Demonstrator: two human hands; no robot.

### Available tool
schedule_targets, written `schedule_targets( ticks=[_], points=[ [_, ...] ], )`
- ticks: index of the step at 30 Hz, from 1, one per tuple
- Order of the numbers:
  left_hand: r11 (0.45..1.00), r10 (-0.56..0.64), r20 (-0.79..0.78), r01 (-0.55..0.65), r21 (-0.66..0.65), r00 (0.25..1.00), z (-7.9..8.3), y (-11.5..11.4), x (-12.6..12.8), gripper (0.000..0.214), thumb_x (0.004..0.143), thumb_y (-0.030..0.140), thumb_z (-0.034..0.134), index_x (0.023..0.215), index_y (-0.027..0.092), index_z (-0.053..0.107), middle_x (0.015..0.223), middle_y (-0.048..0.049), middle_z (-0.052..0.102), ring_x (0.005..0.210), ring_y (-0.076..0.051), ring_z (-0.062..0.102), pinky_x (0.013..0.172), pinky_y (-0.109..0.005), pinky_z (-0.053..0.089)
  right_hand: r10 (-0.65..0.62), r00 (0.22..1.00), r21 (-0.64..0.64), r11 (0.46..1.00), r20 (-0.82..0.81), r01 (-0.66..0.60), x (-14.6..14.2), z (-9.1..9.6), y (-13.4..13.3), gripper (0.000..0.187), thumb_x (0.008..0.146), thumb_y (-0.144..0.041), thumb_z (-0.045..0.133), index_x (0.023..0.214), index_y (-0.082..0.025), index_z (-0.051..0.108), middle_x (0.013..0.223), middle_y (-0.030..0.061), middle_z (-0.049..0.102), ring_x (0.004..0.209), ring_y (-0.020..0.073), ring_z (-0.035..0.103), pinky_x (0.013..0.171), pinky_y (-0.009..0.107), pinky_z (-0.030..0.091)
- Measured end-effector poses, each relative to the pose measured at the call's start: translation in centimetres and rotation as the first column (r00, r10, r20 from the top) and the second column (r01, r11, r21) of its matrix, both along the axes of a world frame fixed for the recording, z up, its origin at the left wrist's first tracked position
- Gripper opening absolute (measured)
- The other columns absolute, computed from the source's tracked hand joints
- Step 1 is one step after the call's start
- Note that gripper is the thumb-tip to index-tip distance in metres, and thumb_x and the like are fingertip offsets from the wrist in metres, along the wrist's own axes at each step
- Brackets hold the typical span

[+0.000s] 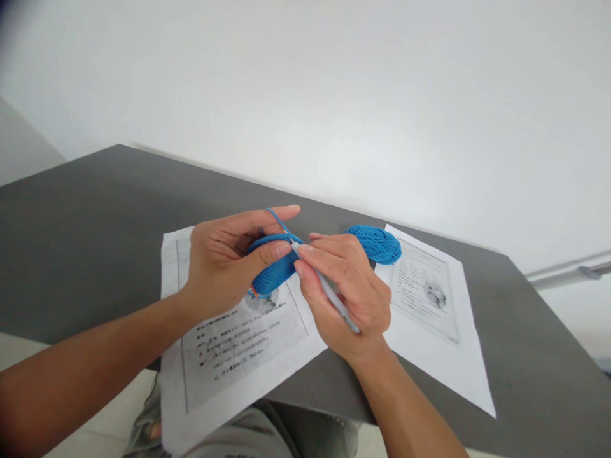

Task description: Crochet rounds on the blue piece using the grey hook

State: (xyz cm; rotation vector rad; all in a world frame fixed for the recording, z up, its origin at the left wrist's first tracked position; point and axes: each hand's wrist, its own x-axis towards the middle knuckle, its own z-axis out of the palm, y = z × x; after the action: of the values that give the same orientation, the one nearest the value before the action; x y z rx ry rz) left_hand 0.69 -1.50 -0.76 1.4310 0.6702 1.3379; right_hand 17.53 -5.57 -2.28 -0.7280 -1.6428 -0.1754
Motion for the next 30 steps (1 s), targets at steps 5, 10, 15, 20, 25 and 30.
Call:
schedule_targets(
  ticks=[5,10,15,20,25,30],
  points=[
    [0.991,-0.092,0.113,0.102,-0.088,0.989,0.1,0.05,0.04,0.036,0.081,0.024,0.092,0.117,0.022,0.086,0.074,0.0032,0.074,0.044,-0.005,0.049,0.04,-0.02,0.044,-0.002,1.0,0.007,1.0,0.001,0.002,0.14,0.28,-0.19,0.044,0.089,-0.004,0.079,0.123,-0.031,0.08,0.093,0.004,0.081,0.082,0.0225,0.075,0.069,0.042,0.063],
    [0.999,-0.04,0.049,0.041,-0.031,0.998,-0.21,0.21,0.0,0.035,0.083,0.021,0.088,0.118,0.023,0.086,0.088,-0.0008,0.081,0.075,-0.014,0.072,0.07,-0.026,0.062,0.04,0.999,-0.034,0.999,0.001,-0.04,0.38,0.4,-0.3,0.048,0.088,-0.001,0.078,0.124,-0.031,0.08,0.095,0.0038,0.081,0.083,0.0224,0.075,0.07,0.041,0.062],
    [0.978,0.053,-0.044,-0.043,0.203,0.998,-0.32,0.42,-0.19,0.037,0.086,0.015,0.082,0.122,0.019,0.084,0.098,-0.0027,0.085,0.09,-0.018,0.076,0.099,-0.034,0.059,0.082,0.997,-0.055,0.995,-0.012,-0.083,0.39,0.25,-0.21,0.049,0.087,0.002,0.078,0.124,-0.029,0.08,0.096,0.0039,0.081,0.085,0.0215,0.075,0.071,0.041,0.062],
    [0.942,0.191,-0.192,-0.125,0.311,0.963,0.04,0.36,-0.52,0.035,0.087,0.018,0.079,0.121,0.026,0.084,0.104,-0.0036,0.085,0.094,-0.023,0.075,0.116,-0.047,0.05,0.076,0.997,-0.049,0.996,-0.009,-0.076,0.33,0.3,-0.19,0.049,0.086,0.002,0.078,0.124,-0.03,0.08,0.097,0.0038,0.082,0.085,0.0217,0.075,0.071,0.042,0.063],
    [0.954,0.114,-0.157,-0.064,0.292,0.981,0.33,0.22,-0.75,0.051,0.088,0.013,0.075,0.138,0.026,0.077,0.125,-0.0073,0.081,0.103,-0.023,0.074,0.102,-0.039,0.059,0.064,0.998,-0.043,0.997,-0.005,-0.064,0.27,0.39,-0.16,0.05,0.087,0.001,0.078,0.124,-0.031,0.08,0.095,0.003,0.082,0.085,0.0221,0.075,0.071,0.042,0.063],
    [0.983,0.062,-0.098,-0.044,0.176,0.993,0.45,0.18,-0.82,0.074,0.088,0.014,0.078,0.158,0.028,0.06,0.124,-0.0074,0.081,0.088,-0.019,0.074,0.087,-0.033,0.063,0.051,0.999,-0.044,0.998,-0.014,-0.052,0.24,0.33,-0.09,0.047,0.087,-0.002,0.079,0.123,-0.032,0.08,0.095,0.0029,0.082,0.084,0.0228,0.076,0.07,0.042,0.063]
  ],
)
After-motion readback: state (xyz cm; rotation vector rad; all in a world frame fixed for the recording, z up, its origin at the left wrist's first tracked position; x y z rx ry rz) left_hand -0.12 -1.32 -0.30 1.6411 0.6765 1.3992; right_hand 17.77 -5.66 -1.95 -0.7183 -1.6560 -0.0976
